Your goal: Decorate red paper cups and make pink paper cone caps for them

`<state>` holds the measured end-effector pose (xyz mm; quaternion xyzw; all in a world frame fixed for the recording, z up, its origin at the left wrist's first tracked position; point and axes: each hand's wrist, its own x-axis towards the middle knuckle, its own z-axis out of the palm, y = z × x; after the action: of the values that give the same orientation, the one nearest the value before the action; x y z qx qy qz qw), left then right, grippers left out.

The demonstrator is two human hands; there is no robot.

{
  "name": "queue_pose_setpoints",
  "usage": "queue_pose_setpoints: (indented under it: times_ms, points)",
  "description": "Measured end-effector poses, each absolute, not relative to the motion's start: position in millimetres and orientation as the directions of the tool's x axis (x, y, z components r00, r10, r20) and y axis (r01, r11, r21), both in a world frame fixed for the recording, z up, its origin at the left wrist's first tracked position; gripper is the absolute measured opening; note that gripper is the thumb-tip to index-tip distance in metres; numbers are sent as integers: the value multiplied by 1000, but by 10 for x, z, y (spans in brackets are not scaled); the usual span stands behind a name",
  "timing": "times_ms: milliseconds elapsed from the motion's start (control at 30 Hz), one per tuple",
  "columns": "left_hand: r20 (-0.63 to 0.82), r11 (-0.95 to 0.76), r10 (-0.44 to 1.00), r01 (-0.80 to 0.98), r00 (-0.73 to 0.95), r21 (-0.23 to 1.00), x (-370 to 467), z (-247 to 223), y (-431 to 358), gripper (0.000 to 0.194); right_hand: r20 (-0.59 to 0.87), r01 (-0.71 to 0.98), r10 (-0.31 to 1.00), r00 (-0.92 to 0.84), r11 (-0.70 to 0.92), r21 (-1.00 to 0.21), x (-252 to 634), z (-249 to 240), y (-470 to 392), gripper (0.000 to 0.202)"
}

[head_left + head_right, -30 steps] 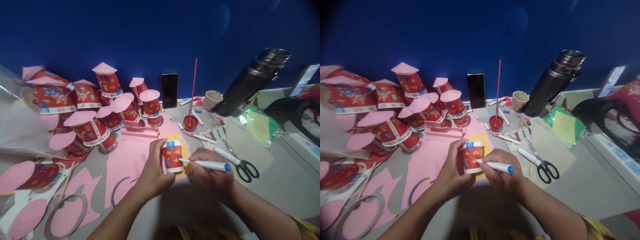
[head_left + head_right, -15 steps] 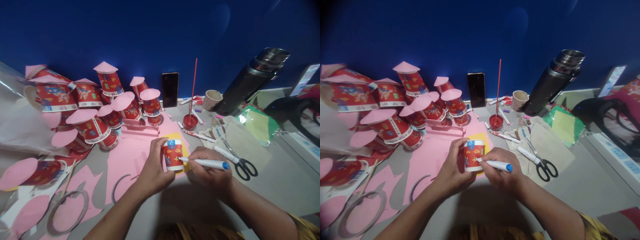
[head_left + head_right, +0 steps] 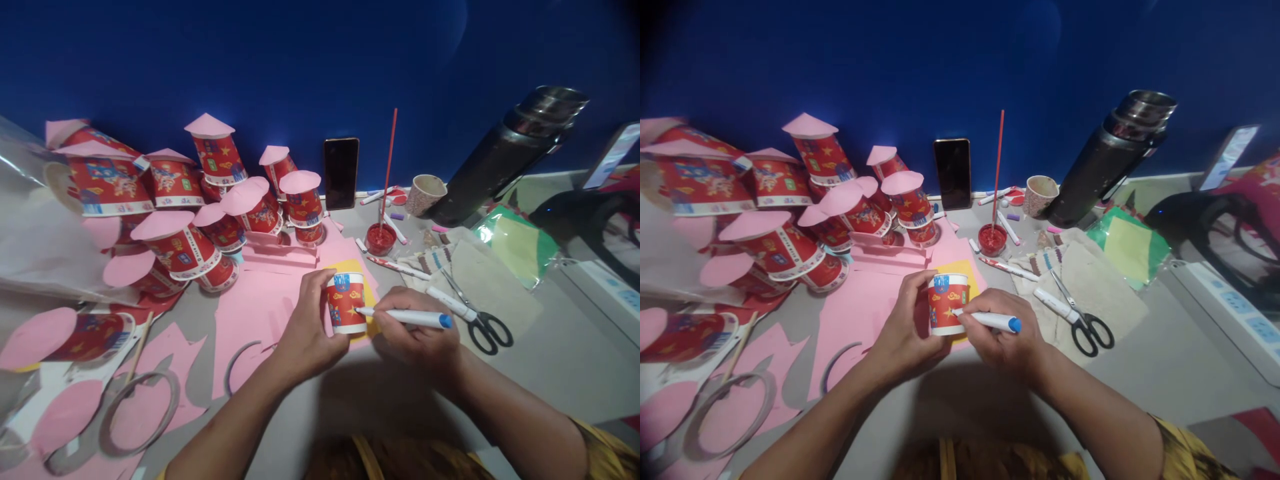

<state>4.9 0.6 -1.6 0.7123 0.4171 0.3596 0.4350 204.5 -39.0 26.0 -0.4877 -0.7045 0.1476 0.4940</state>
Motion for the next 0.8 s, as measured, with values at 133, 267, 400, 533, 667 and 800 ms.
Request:
queue_pose_setpoints:
  times_ms: [133,267,400,533,667,800]
  points:
    - [148,-269,907,274,395,923,49,-21,8,85,551,529,834,-34,483,-697,2046,255,-387,12]
    - [137,-257,908,268,395,929,51,-7,9,84,568,535,822,-44,499,-682,2048,281,-387,14]
    - [109,-224,914,262,391,939,55,30,-3,83,569,539,822,-22,489,-686,2057,327,-408,13]
    - [106,-215,915,248,388,945,67,28,-18,82,576,559,818,-7,481,-676,2054,348,-425,13]
    - [110,-214,914,234,390,948,73,13,-24,83,589,545,807,-44,513,-663,2042,339,-417,14]
    - [99,-206,916,242,389,948,67,41,-21,83,588,533,807,-62,525,-664,2040,336,-410,16]
